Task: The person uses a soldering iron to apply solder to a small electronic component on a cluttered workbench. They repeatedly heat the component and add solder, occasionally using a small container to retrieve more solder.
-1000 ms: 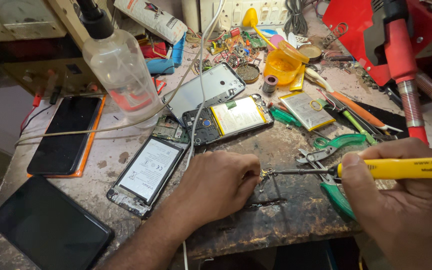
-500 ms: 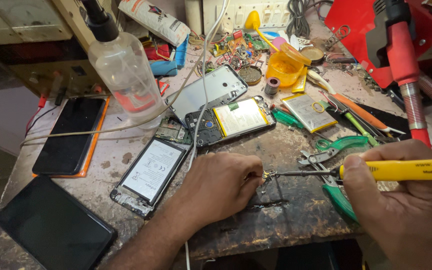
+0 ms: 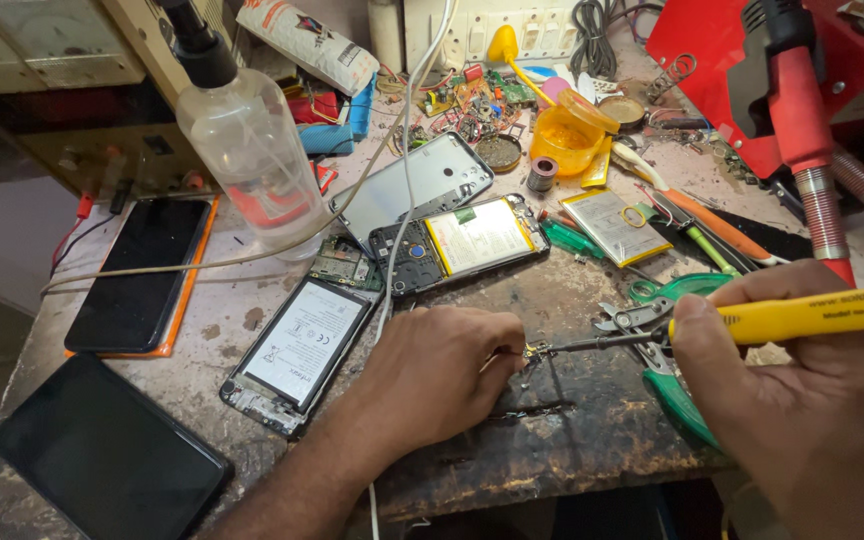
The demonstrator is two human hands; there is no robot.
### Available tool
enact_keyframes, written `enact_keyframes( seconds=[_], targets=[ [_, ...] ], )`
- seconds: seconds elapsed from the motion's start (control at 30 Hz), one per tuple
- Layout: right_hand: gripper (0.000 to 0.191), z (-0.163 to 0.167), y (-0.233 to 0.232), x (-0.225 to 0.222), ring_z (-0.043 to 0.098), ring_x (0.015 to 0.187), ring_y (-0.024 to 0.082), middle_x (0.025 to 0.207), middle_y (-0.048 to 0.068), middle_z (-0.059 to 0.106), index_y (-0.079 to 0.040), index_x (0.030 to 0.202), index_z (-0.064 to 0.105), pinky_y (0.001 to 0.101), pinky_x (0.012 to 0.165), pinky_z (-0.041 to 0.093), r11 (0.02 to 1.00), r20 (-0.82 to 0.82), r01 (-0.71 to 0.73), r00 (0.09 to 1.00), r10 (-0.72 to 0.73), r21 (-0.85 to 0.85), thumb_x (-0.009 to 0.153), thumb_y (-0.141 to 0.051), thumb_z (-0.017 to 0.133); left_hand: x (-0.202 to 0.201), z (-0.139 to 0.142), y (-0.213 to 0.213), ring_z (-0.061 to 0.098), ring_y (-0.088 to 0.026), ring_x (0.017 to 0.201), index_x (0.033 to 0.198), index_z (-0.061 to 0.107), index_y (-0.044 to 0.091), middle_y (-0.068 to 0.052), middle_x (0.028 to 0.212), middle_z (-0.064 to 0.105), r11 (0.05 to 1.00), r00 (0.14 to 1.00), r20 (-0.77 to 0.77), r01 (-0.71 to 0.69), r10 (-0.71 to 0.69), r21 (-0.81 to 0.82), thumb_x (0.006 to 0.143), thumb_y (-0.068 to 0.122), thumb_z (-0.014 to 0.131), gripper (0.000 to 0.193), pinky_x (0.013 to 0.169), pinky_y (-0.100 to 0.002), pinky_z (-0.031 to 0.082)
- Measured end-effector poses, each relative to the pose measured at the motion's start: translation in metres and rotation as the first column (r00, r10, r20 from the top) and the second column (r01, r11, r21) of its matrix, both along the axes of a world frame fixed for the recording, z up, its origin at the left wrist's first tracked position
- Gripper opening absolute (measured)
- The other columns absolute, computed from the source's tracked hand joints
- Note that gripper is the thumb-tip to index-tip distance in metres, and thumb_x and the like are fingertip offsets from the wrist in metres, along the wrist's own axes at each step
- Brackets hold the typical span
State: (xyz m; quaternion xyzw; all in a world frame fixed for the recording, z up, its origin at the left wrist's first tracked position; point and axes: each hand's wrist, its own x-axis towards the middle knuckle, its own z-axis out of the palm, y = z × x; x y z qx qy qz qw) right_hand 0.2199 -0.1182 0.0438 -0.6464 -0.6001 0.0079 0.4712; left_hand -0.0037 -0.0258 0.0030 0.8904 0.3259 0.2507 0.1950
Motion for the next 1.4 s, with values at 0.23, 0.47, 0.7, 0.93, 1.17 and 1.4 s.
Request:
enact_keyframes(
  seconds=[0.23, 0.47, 0.7, 0.93, 1.17, 1.4],
  targets=[
    [0.017, -0.026, -0.005, 0.028, 0.055, 0.062, 0.007, 0.08, 0.003, 0.062, -0.001, 0.105, 0.062, 0.0246, 0.063, 0.044, 0.997, -0.16, -0.028, 0.986, 0.038, 0.065, 0.102, -0.015, 0.072, 0.001, 0.006, -0.001, 0.073, -0.032, 0.079, 0.091, 0.071, 0.013, -0.008, 0.079, 0.074, 0.999, 1.0, -0.017, -0.019, 0.018, -0.044, 0.085, 0.023, 0.072, 0.011, 0.068, -0.047, 0.056],
    [0.019, -0.075, -0.019, 0.08, 0.056, 0.069, 0.008, 0.086, 0.006, 0.061, 0.0, 0.109, 0.059, 0.0227, 0.068, 0.046, 0.997, -0.287, 0.078, 0.955, -0.069, 0.019, 0.108, -0.016, 0.069, -0.004, 0.014, 0.0, 0.074, -0.032, 0.075, 0.094, 0.075, 0.018, -0.009, 0.079, 0.075, 0.989, 0.992, 0.023, -0.12, 0.122, -0.083, 0.086, 0.028, 0.072, 0.013, 0.067, -0.046, 0.056],
    [0.025, -0.11, -0.023, 0.066, 0.057, 0.072, 0.009, 0.09, 0.008, 0.06, 0.0, 0.112, 0.057, 0.0213, 0.071, 0.046, 0.976, -0.375, 0.102, 0.927, -0.022, 0.195, 0.11, -0.021, 0.07, -0.003, 0.014, 0.003, 0.073, -0.033, 0.073, 0.098, 0.072, 0.017, -0.01, 0.078, 0.075, 0.975, 0.98, -0.019, -0.201, 0.2, -0.093, 0.089, 0.026, 0.069, 0.013, 0.065, -0.048, 0.055],
    [0.031, -0.121, -0.027, 0.041, 0.058, 0.075, 0.011, 0.095, 0.01, 0.06, 0.001, 0.115, 0.054, 0.02, 0.074, 0.047, 0.929, -0.353, 0.09, 0.934, 0.046, 0.359, 0.111, -0.025, 0.071, -0.002, 0.009, 0.004, 0.072, -0.033, 0.076, 0.098, 0.07, 0.014, -0.01, 0.08, 0.074, 0.965, 0.965, 0.008, -0.261, 0.261, -0.008, 0.09, 0.023, 0.069, 0.011, 0.065, -0.048, 0.054],
    [0.037, -0.129, -0.026, 0.032, 0.061, 0.078, 0.013, 0.096, 0.011, 0.062, 0.001, 0.118, 0.052, 0.0197, 0.075, 0.048, 0.918, -0.268, 0.089, 0.963, 0.019, 0.385, 0.111, -0.029, 0.073, 0.003, 0.004, 0.0, 0.065, -0.028, 0.092, 0.095, 0.071, 0.009, -0.007, 0.094, 0.07, 0.925, 0.975, 0.17, -0.191, 0.141, 0.328, 0.089, 0.023, 0.073, 0.016, 0.081, -0.043, 0.051],
    [0.031, -0.128, -0.019, 0.04, 0.068, 0.079, 0.015, 0.094, 0.014, 0.069, 0.0, 0.126, 0.052, 0.0216, 0.075, 0.05, 0.901, 0.064, -0.063, 0.997, 0.04, 0.428, 0.112, -0.019, 0.072, 0.007, -0.003, -0.004, 0.063, -0.028, 0.084, 0.081, 0.071, 0.008, -0.007, 0.084, 0.067, 0.98, 0.996, -0.071, -0.048, 0.062, 0.191, 0.078, 0.043, 0.08, 0.036, 0.073, -0.043, 0.05]
  ],
)
